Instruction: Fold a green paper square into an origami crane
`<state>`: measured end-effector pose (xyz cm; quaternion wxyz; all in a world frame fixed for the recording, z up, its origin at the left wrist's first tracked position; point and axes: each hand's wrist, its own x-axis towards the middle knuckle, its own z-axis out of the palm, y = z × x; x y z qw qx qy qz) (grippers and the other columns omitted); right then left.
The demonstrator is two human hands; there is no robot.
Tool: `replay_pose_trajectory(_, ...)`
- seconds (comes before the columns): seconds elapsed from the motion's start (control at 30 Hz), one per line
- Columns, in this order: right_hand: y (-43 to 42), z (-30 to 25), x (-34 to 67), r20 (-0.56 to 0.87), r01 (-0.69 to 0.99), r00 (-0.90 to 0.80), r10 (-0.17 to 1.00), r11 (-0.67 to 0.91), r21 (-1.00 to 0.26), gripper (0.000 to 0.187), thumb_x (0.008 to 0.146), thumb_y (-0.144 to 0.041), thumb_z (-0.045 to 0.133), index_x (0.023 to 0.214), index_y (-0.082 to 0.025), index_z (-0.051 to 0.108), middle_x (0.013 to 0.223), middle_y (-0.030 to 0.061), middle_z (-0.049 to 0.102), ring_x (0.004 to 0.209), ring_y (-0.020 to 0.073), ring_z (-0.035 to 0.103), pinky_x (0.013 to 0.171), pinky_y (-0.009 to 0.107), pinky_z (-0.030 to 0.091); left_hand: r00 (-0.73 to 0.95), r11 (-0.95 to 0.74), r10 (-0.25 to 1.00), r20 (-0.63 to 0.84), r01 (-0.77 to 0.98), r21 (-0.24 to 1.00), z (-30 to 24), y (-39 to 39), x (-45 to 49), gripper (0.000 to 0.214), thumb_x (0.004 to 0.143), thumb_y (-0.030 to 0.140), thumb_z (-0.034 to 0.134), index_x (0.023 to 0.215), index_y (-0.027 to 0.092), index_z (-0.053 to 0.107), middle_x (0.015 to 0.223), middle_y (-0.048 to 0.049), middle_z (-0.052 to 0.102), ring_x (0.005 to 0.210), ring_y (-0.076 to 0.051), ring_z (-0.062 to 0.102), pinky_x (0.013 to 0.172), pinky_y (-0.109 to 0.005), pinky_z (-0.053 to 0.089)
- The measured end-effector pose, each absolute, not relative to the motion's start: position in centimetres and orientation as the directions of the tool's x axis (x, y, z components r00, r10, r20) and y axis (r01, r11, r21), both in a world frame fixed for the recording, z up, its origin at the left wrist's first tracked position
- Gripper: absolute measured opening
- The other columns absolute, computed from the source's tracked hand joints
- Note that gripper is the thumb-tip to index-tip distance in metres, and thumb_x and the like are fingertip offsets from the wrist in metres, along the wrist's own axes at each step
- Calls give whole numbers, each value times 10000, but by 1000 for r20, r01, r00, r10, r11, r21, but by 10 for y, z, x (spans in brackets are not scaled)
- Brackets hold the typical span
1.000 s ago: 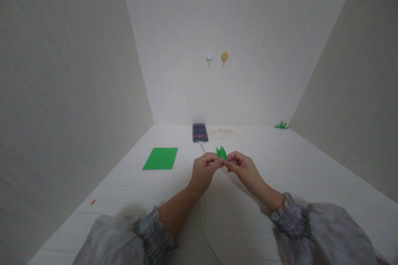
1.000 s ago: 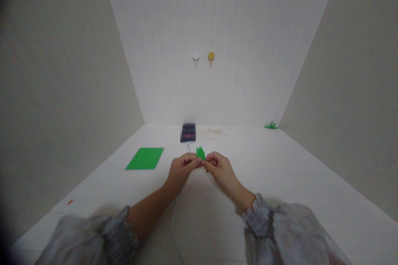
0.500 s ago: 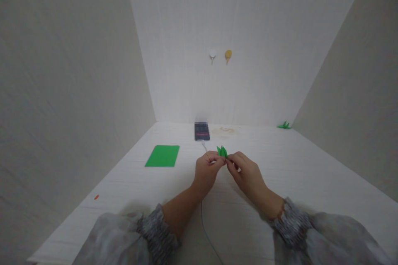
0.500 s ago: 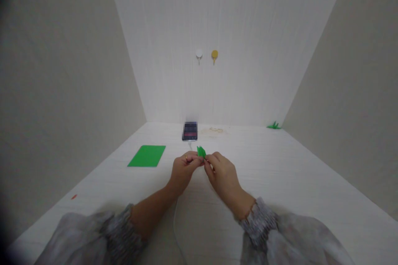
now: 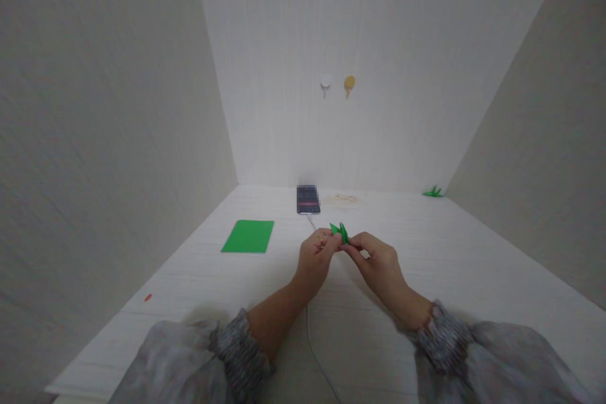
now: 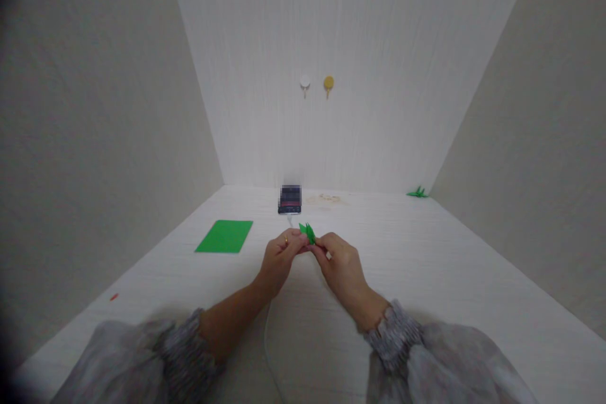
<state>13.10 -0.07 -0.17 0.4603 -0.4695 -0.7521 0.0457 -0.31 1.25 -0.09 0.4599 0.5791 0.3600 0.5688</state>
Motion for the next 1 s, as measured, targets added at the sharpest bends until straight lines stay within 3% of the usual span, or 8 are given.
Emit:
replay_pose_trajectory(0.17, 0, -2, 133, 610, 544, -132, 782, 571, -614, 130, 790, -288, 514, 740, -214, 609, 664, 30, 594, 628, 167, 554, 539, 266, 428, 94, -276, 951, 295, -174, 945, 2, 13, -4, 194, 729, 315, 517, 664, 147, 590, 677, -12, 563, 660, -125, 531, 646, -250, 439)
replay_pose_trajectory(0.33, 0, -1, 132, 554, 503, -83, 828, 515, -694, 134, 795, -284, 493, 780, -204, 599, 718, 44, 594, 629, 169, 555, 454, 242, 389, 81, -385, 914, 397, -126, 914, 0, 13, -4, 136, 674, 269, 591, 606, 153, 608, 791, -35, 577, 754, -140, 554, 678, -257, 457)
replay_pose_trajectory(0.47, 2, -2, 131, 527, 494, -46, 849, 478, -727, 117, 779, -278, 506, 755, -188, 578, 684, 40, 582, 649, 175, 546, 534, 265, 413, 90, -373, 919, 384, -122, 920, -3, 12, -3, 108, 638, 244, 632, 703, 160, 607, 777, -36, 599, 733, -145, 581, 675, -271, 477)
replay_pose_trajectory(0.7, 4, -1, 130, 547, 408, -46, 836, 516, -753, 92, 751, -260, 536, 735, -190, 594, 734, 34, 587, 694, 162, 537, 656, 289, 428, 18, -374, 925, 380, -149, 916, -6, 14, -2, 312, 636, 157, 636, 893, 171, 460, 773, -21, 595, 690, -110, 591, 666, -248, 490)
replay_pose_trajectory(0.9, 5, -3, 131, 585, 322, -61, 809, 571, -756, 85, 750, -248, 548, 740, -195, 614, 801, 42, 602, 761, 167, 553, 715, 307, 443, 44, -518, 853, 521, -53, 853, -5, 14, -3, 103, 652, 128, 586, 752, 155, 591, 925, -51, 537, 811, -129, 568, 705, -273, 508)
replay_pose_trajectory(1.0, 5, -5, 131, 568, 287, -54, 821, 557, -779, 88, 749, -256, 558, 772, -204, 625, 817, 42, 617, 782, 174, 566, 728, 315, 449, 55, -556, 830, 555, -10, 831, -2, 13, -3, 116, 659, 110, 568, 750, 167, 612, 866, -36, 532, 791, -125, 556, 674, -263, 509)
